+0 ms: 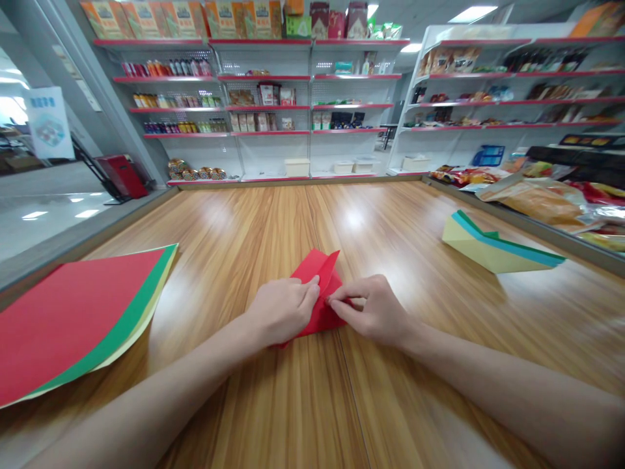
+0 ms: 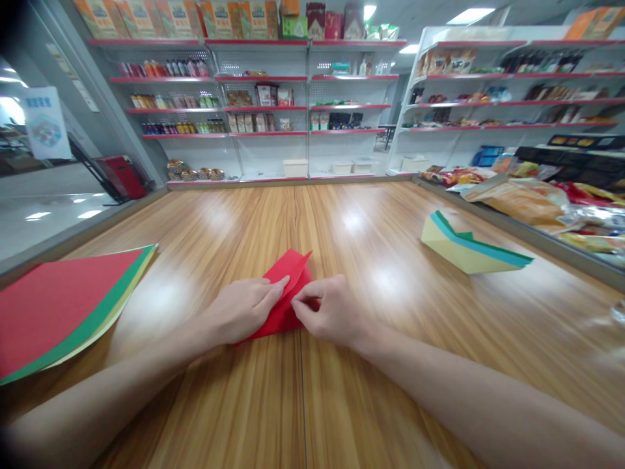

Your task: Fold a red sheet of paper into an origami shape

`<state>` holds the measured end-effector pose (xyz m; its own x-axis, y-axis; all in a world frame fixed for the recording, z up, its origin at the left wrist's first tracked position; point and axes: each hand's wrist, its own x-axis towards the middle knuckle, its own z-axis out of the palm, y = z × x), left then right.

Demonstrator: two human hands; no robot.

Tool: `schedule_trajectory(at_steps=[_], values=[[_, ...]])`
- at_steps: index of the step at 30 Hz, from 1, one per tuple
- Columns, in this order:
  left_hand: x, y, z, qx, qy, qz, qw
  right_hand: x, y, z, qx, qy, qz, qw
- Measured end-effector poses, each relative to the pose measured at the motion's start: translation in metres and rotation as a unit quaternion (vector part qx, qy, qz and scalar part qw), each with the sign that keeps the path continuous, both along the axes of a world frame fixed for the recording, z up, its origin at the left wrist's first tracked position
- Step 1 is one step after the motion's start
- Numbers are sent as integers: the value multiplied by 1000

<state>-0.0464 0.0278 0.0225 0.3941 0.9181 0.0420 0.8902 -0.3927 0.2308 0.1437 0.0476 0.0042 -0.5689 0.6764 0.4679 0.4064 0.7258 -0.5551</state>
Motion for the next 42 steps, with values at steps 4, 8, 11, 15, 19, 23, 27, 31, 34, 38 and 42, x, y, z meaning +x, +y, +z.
schedule_trajectory(at_steps=[4, 8, 11, 15, 19, 23, 27, 31, 34, 38, 42], values=[[12, -13, -7, 96, 120, 18, 988, 6, 7, 1, 81, 46, -107, 990], [12, -14, -12, 130, 104, -41, 985, 7, 15, 0, 135, -65, -90, 985], [9, -10, -13, 128, 61, -41, 989, 7, 15, 1, 120, -185, -76, 972], [3, -7, -10, 91, -3, 3, 996, 5, 15, 11, 90, -249, -81, 961], [-2, -8, -7, 25, -78, 12, 997, 1, 16, 20, 20, -244, -41, 969], [-3, -14, -6, -22, -139, 46, 989, -7, 11, 19, -22, -204, -12, 979], [1, -20, -4, -33, -174, 75, 981, -15, 0, 17, -48, -171, -12, 984], [5, -23, 4, -46, -167, 79, 982, -18, -5, 18, -54, -152, -34, 986], [8, -26, 13, -2, -137, 91, 986, -18, -6, 21, -25, -155, -41, 987], [6, -23, 19, 66, -107, 95, 988, -16, -4, 29, 27, -156, -61, 985], [-6, -9, 14, 96, -95, 105, 985, -7, 7, 32, 71, -148, -87, 983]])
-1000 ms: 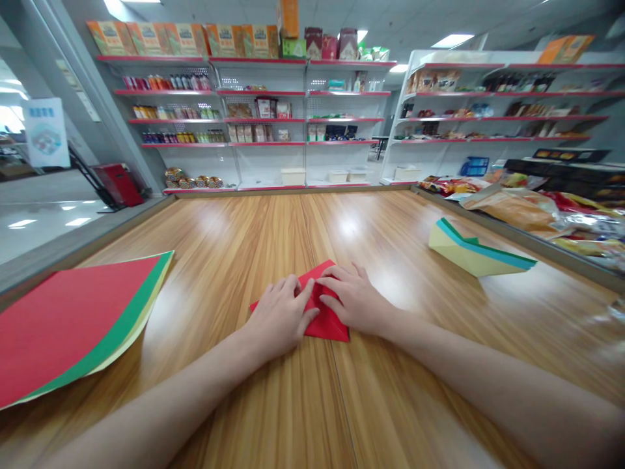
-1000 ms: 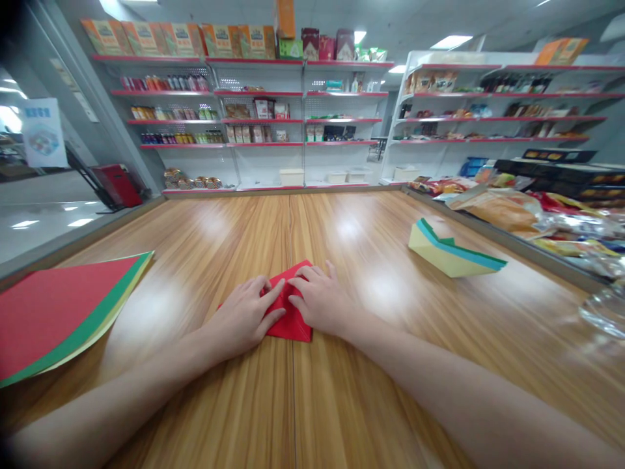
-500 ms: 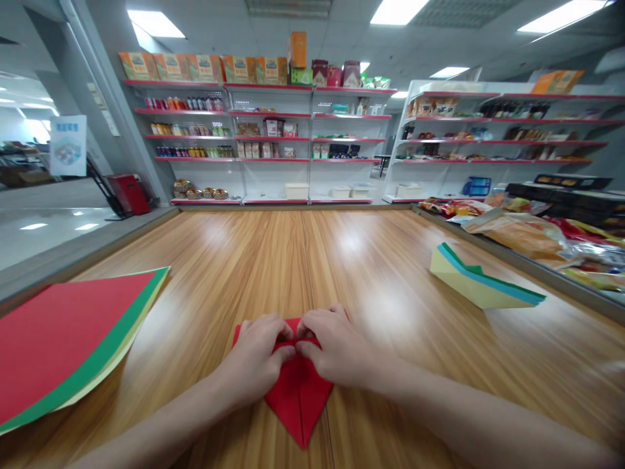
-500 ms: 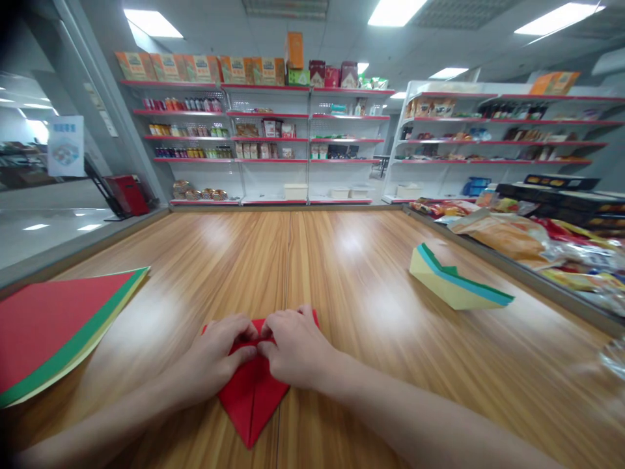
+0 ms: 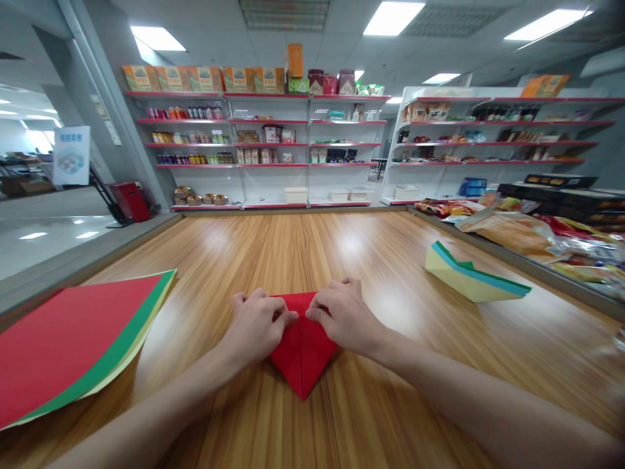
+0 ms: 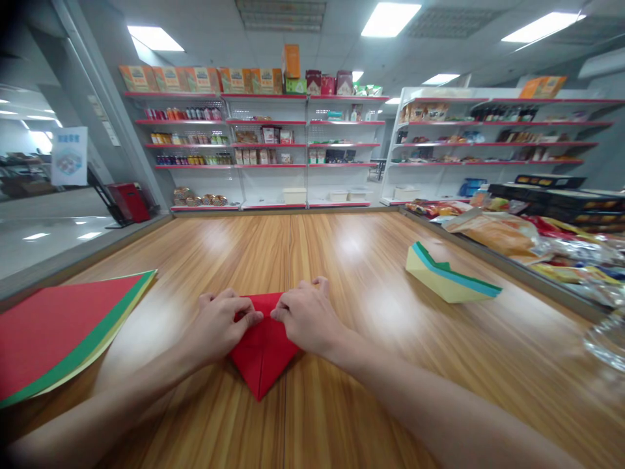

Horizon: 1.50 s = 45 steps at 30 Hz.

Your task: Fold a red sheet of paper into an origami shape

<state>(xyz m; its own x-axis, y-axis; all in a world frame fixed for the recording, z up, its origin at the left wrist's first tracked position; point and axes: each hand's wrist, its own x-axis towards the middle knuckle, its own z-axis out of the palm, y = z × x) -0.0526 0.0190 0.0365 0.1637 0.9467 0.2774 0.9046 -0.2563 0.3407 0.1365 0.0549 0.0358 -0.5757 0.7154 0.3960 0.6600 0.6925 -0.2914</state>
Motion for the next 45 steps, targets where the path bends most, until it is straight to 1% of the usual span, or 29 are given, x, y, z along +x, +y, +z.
schedule_trajectory(at_steps=[4, 9, 14, 16, 18, 21, 24, 26, 28, 30, 33, 35, 38, 40, 42, 43, 44, 45], values=[[-8, 13, -6, 8, -1, 2, 1000, 8, 12, -5, -10, -11, -28, 999], [-7, 16, -6, 66, 3, -5, 998, 8, 17, -8, 14, -9, -33, 999], [-19, 25, -11, 101, 4, 26, 995, 14, 24, -9, 39, 14, -51, 998], [-26, 31, -14, 90, -9, 49, 995, 18, 29, -11, 34, 19, -63, 997], [-30, 36, -17, 63, -29, 60, 996, 20, 32, -13, 20, 17, -72, 997], [-33, 41, -21, 40, -59, 56, 996, 19, 37, -18, 8, 10, -79, 997], [-34, 44, -25, 38, -98, 57, 993, 19, 37, -20, 14, 22, -80, 996], [-37, 47, -29, 37, -130, 73, 988, 19, 36, -20, 21, 30, -76, 996], [-41, 51, -34, 49, -157, 90, 982, 20, 36, -20, 31, 38, -76, 996], [-46, 54, -38, 67, -165, 84, 980, 20, 36, -21, 41, 45, -81, 995], [-50, 56, -41, 76, -158, 65, 982, 20, 38, -23, 51, 54, -86, 994], [-51, 56, -42, 84, -153, 65, 982, 20, 38, -24, 51, 60, -84, 993], [-49, 54, -38, 120, -134, 81, 980, 20, 33, -21, 49, 59, -74, 994], [-44, 51, -33, 149, -101, 112, 977, 19, 27, -19, 45, 48, -63, 996], [-35, 43, -27, 178, -50, 145, 972, 16, 21, -17, 31, 38, -54, 997], [-28, 37, -25, 198, -19, 150, 968, 14, 18, -17, 20, 38, -57, 997], [-20, 30, -23, 218, 11, 140, 966, 12, 15, -17, 8, 42, -65, 997], [-12, 23, -24, 224, 41, 103, 968, 9, 13, -19, -6, 47, -76, 996]])
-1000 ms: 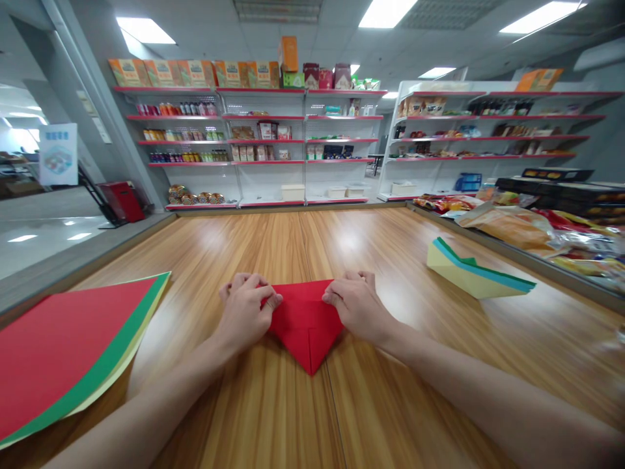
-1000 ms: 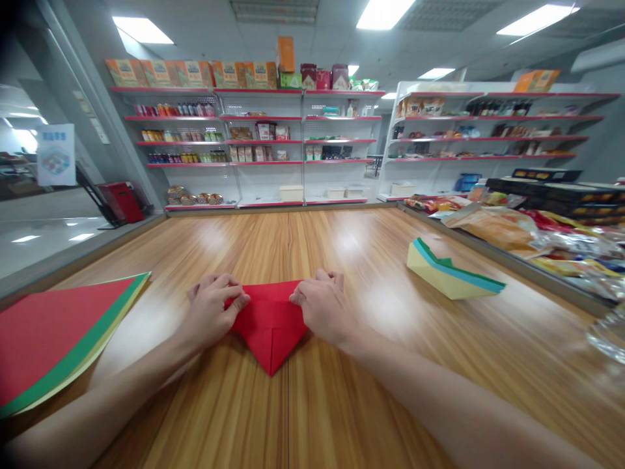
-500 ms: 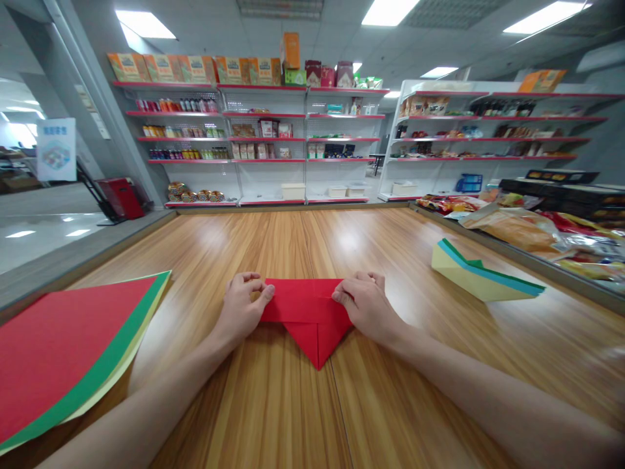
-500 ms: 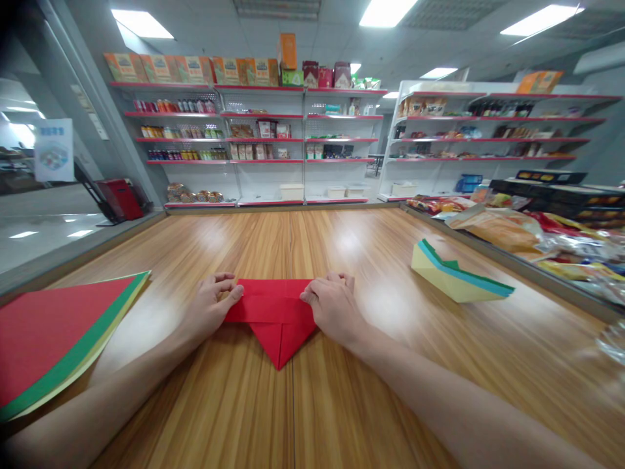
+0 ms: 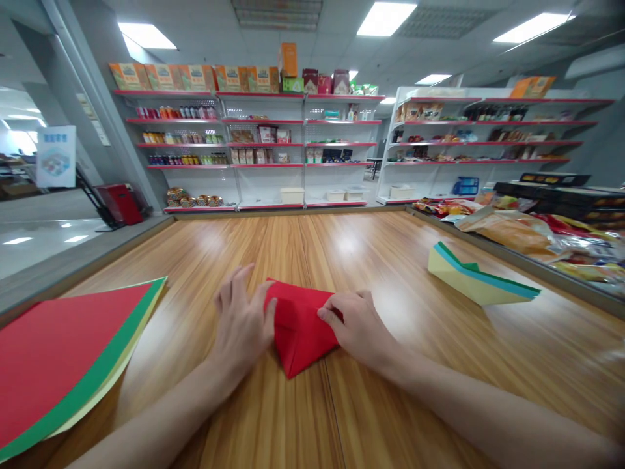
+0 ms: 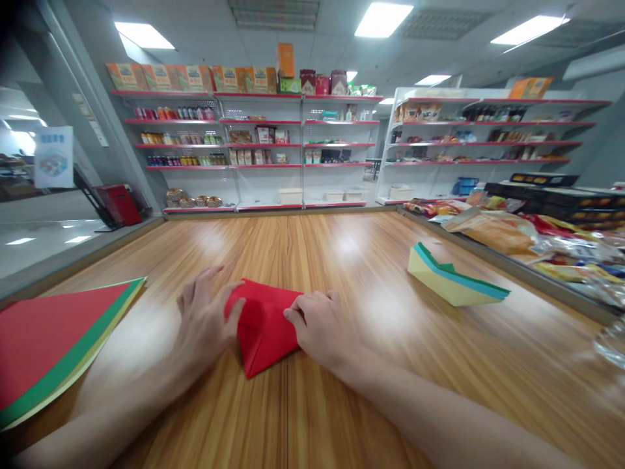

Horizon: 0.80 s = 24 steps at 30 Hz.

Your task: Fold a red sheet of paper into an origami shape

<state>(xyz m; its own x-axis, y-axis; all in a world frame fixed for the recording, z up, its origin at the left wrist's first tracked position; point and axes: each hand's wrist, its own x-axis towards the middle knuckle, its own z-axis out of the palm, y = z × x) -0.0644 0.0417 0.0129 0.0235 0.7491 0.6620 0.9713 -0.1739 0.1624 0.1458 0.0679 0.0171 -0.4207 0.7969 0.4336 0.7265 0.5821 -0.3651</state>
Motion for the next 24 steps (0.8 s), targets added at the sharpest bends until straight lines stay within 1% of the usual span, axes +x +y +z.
schedule_trajectory(at_steps=[1, 2, 3, 4, 5, 6, 7, 9, 11, 14, 16, 17, 18, 21, 22, 24], values=[[9, -8, -2, -19, 39, -49, 998, -2, -2, -2, -18, 4, -8, 1000], [17, -15, -5, -55, 67, -98, 991, -4, -4, -4, -38, 5, -13, 999], [24, -21, -9, -105, 88, -139, 981, -5, -5, -7, -58, 3, -12, 998], [29, -25, -13, -154, 98, -158, 970, -6, -6, -9, -73, -2, -8, 997], [33, -28, -17, -199, 98, -159, 962, -6, -7, -11, -81, -7, -3, 997], [34, -29, -19, -231, 96, -161, 955, -5, -8, -12, -82, -12, 5, 997], [33, -28, -20, -255, 96, -179, 945, -4, -8, -12, -76, -13, 13, 997], [27, -24, -15, -281, 90, -228, 928, 0, -6, -10, -56, -5, 35, 998], [19, -18, -6, -294, 73, -270, 914, 4, -2, -7, -51, 21, 57, 997], [11, -11, 5, -304, 37, -339, 890, 7, 4, -4, -90, 85, 79, 989], [9, -9, 6, -301, 24, -378, 875, 8, 8, -6, -135, 129, 96, 978], [9, -9, 6, -299, 19, -385, 873, 8, 9, -8, -157, 147, 106, 971], [9, -9, 5, -298, 13, -378, 877, 7, 11, -10, -179, 162, 116, 963], [8, -8, 3, -315, 11, -306, 898, 8, 13, -16, -232, 200, 142, 941], [8, -7, 3, -327, 24, -287, 900, 8, 12, -17, -247, 210, 148, 935], [7, -6, 4, -350, 70, -279, 892, 9, 10, -19, -272, 221, 159, 923]])
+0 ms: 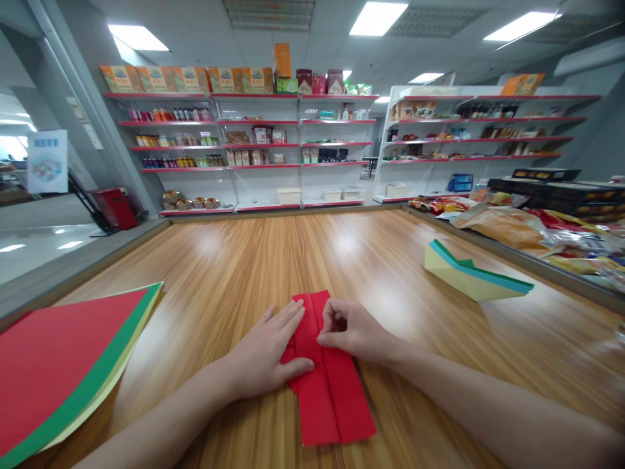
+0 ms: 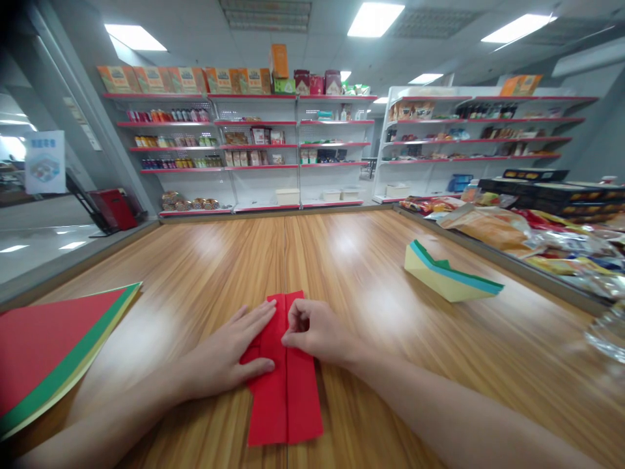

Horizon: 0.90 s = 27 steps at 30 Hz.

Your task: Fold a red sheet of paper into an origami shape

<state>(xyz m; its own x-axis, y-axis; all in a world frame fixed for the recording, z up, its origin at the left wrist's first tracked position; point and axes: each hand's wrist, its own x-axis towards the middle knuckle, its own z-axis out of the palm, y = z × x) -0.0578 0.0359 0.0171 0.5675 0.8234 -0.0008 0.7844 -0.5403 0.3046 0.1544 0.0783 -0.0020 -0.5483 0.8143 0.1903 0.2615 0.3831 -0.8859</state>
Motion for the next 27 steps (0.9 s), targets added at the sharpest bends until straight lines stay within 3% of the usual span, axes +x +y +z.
schedule_trajectory(at_steps=[4, 14, 27], values=[[-1, 0, 1, 13, 67, -50, 996, 0, -7, -1, 3, -13, 12, 1000], [2, -5, 8, 11, 97, -68, 993, 1, -3, 1, 62, -57, 7, 996], [2, -3, 10, 5, 97, -66, 993, -2, 40, -10, 79, -65, -32, 994]])
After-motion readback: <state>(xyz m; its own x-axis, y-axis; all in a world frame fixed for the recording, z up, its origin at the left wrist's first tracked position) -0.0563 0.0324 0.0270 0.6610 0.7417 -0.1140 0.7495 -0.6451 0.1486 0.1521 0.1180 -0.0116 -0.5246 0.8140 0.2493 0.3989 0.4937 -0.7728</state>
